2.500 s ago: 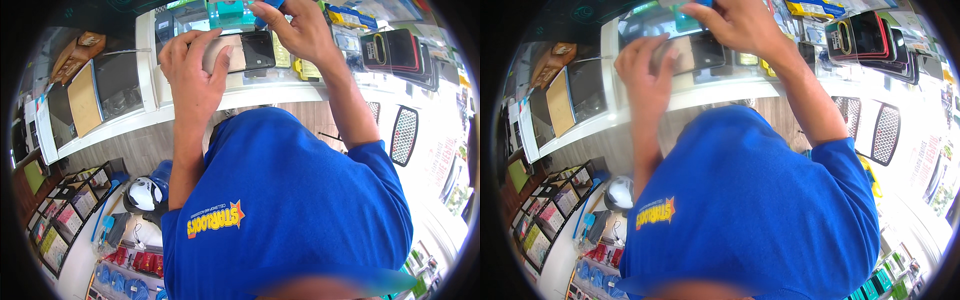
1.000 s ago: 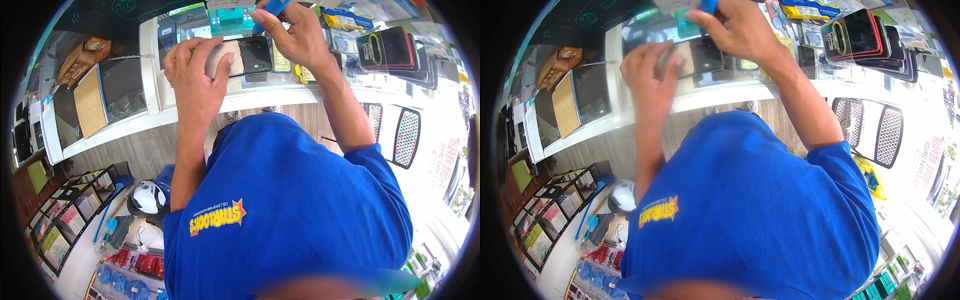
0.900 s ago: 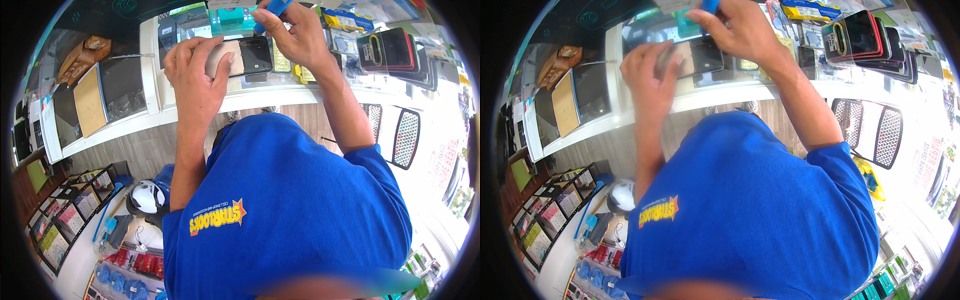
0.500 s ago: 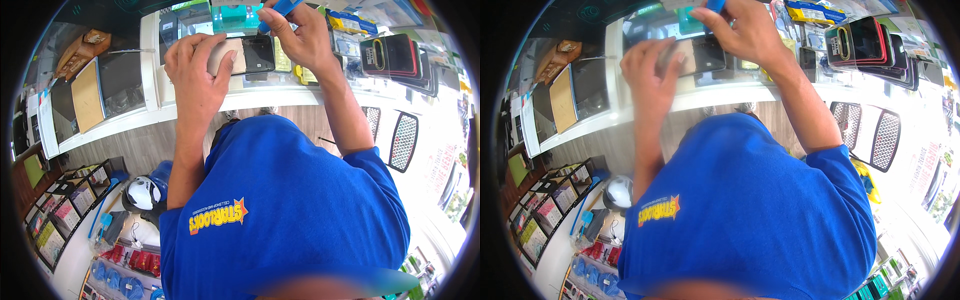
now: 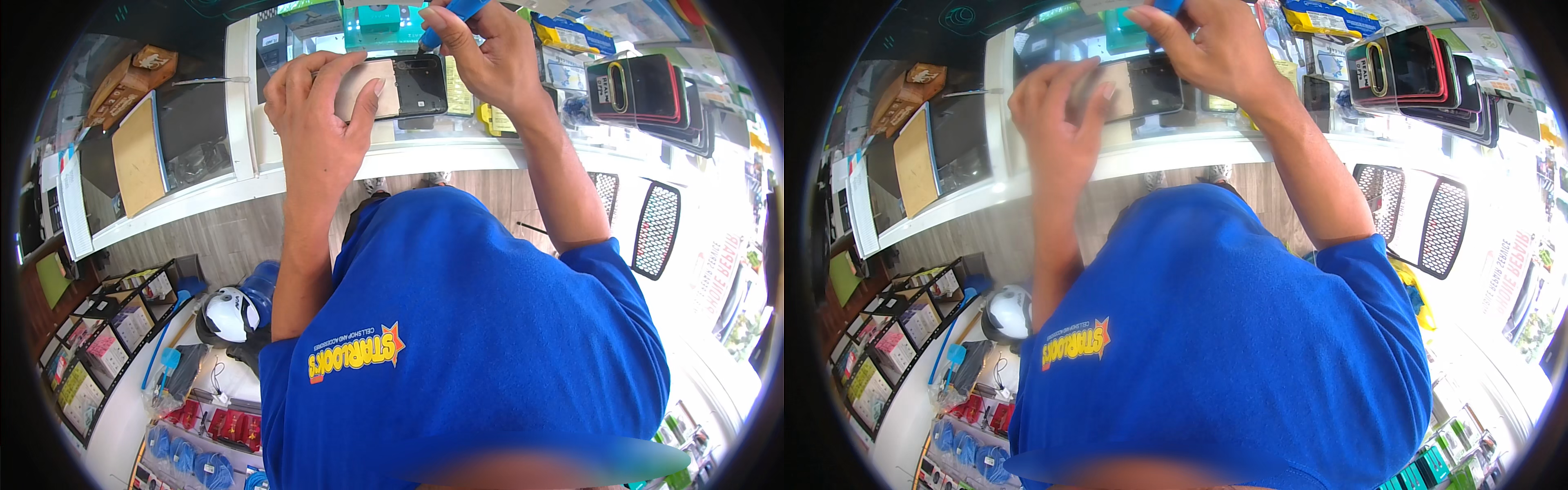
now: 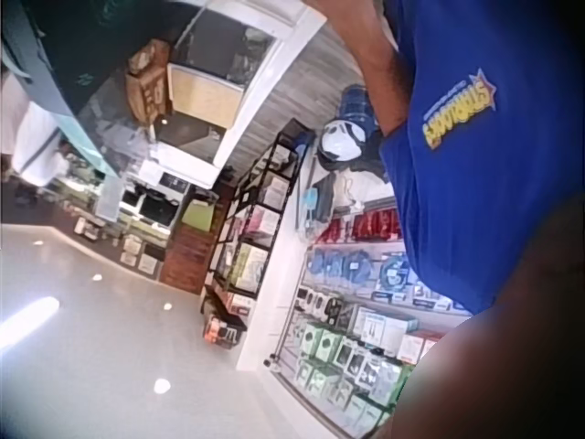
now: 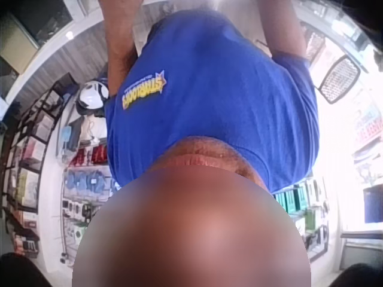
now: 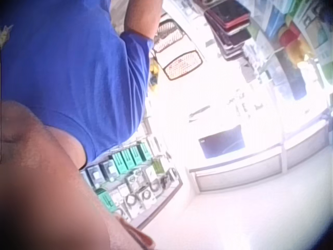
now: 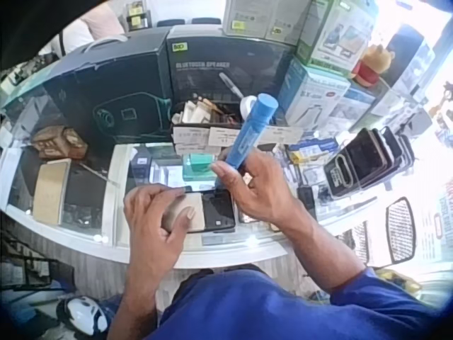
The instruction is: The person uses a blue prying tool to open the back cover of several smartphones on a glass counter. They remove the back cover from each phone, place it aside, and then proceed to the next device. The person handles multiple phones one at a time and returns them to a display rack after opening.
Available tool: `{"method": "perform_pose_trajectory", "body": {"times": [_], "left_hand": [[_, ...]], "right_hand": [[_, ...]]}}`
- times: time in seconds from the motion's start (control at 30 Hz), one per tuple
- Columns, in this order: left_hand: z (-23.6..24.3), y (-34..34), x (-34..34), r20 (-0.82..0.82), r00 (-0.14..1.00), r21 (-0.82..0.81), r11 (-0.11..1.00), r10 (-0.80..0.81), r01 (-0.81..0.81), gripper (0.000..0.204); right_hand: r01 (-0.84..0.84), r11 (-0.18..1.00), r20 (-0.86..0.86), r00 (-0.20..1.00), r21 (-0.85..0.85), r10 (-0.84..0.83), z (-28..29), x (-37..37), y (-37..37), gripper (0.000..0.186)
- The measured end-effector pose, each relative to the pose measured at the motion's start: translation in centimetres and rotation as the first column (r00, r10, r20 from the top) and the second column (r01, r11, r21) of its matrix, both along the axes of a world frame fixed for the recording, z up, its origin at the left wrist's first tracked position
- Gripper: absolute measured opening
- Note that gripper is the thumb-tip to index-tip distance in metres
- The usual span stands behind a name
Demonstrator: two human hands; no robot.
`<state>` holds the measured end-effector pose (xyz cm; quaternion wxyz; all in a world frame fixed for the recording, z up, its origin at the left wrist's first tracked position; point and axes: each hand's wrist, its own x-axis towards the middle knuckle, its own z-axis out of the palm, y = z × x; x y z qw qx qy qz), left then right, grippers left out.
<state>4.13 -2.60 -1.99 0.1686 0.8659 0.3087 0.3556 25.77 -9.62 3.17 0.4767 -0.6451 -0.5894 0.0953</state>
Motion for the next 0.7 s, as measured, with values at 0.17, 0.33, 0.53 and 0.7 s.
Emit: {"method": "perform_pose_trajectory", "body": {"times": [0.17, 0.33, 0.53, 0.7], "left_hand": [[-0.02, 0.0, -0.04, -0.005, 1.0, -0.027, 1.0, -0.005, 0.004, 0.033], [-0.09, 0.08, -0.07, -0.006, 1.0, -0.031, 0.999, -0.009, 0.009, 0.033], [-0.05, 0.13, 0.0, -0.002, 1.0, -0.021, 1.0, -0.016, 0.016, 0.032], [-0.02, 0.08, 0.04, 0.01, 1.0, -0.024, 1.0, -0.012, 0.012, 0.033]], "right_hand": [[-0.004, 1.0, 0.005, 1.0, -0.021, 0.004, 0.32, -0.07, -0.12, 0.027], [-0.009, 1.0, 0.016, 1.0, -0.025, 0.009, 0.12, 0.01, -0.08, 0.027], [-0.008, 1.0, 0.048, 0.999, -0.011, 0.009, -0.2, 0.23, -0.02, 0.026], [-0.017, 1.0, 0.042, 0.999, -0.007, 0.017, -0.35, 0.28, 0.07, 0.023]]}}
